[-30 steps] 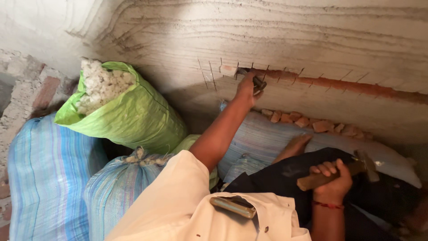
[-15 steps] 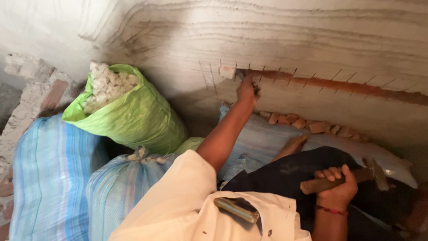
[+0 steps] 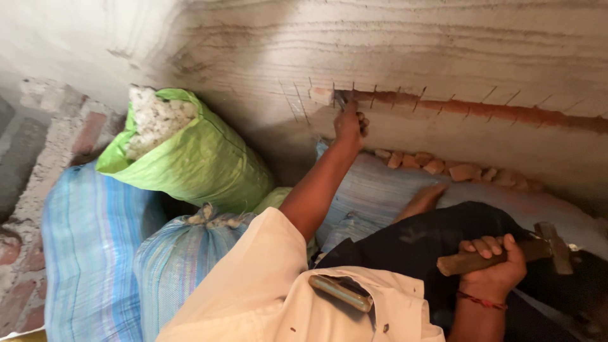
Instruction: The person sits on sacks on the floor and uses a chisel and hammer to cut a groove along a marked line in a concrete wall, repositioning the chisel along the line and striking it repeatedly, with broken brick rubble piled nearby.
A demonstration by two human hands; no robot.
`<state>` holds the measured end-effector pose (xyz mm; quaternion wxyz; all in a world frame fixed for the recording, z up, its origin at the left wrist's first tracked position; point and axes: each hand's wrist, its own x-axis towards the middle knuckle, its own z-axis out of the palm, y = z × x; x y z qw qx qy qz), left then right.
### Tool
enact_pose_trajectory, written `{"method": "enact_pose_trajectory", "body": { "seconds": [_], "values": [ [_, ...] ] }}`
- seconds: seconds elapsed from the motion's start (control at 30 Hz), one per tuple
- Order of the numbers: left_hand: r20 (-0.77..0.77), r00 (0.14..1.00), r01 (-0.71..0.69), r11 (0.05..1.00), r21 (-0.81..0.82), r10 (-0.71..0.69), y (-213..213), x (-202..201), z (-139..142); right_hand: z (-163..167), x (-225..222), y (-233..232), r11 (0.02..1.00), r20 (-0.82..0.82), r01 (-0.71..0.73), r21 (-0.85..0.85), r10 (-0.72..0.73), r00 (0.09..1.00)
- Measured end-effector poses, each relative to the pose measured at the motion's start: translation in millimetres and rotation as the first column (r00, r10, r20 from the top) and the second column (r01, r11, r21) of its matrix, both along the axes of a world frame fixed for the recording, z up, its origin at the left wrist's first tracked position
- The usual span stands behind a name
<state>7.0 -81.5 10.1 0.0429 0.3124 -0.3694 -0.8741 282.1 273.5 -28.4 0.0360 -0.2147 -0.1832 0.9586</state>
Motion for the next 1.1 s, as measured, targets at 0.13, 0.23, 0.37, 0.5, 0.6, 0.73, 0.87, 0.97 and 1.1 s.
{"method": "enact_pose_trajectory", "body": {
  "seconds": [0.13, 0.23, 0.37, 0.5, 0.6, 0.73, 0.87, 0.97, 1.1],
  "values": [
    [-0.179, 0.978, 0.122, 0.987, 0.101, -0.102, -18, 33, -17, 1, -1, 3, 0.998, 0.033, 0.04, 0.056, -0.042, 0.999],
    [-0.01, 0.983, 0.17, 0.934, -0.314, -0.182, -44, 106, -41, 4, 1, 4, 1.0, -0.103, -0.017, 0.006, 0.017, 0.994],
    [0.072, 0.991, 0.134, 0.911, -0.389, -0.115, -86, 150, -61, 4, 11, 2, 0.999, -0.023, 0.016, 0.03, -0.015, 1.0],
    [0.006, 0.988, 0.138, 0.861, -0.49, -0.155, -116, 122, -49, 6, 18, 1, 1.0, -0.051, -0.025, 0.017, 0.026, 0.998],
    [0.081, 0.984, 0.179, 0.867, -0.465, -0.159, -127, 94, -26, 11, 18, 2, 0.999, -0.073, -0.033, 0.012, 0.034, 0.997],
    [0.096, 0.98, 0.198, 0.837, -0.511, -0.173, -140, 76, -2, 16, 16, 3, 1.0, -0.055, 0.018, 0.025, -0.016, 0.998],
    [0.18, 0.952, 0.306, 0.806, -0.507, -0.247, -147, 71, 0, 16, 14, 4, 0.996, -0.029, 0.022, 0.089, -0.02, 0.999],
    [0.201, 0.915, 0.403, 0.797, -0.449, -0.349, -137, 70, -7, 13, 14, 6, 0.997, -0.011, 0.049, 0.065, -0.048, 0.999],
    [0.187, 0.888, 0.435, 0.635, -0.638, -0.42, -116, 73, -13, 13, 16, 11, 0.998, -0.017, 0.048, 0.04, -0.047, 0.999]
  ]
}}
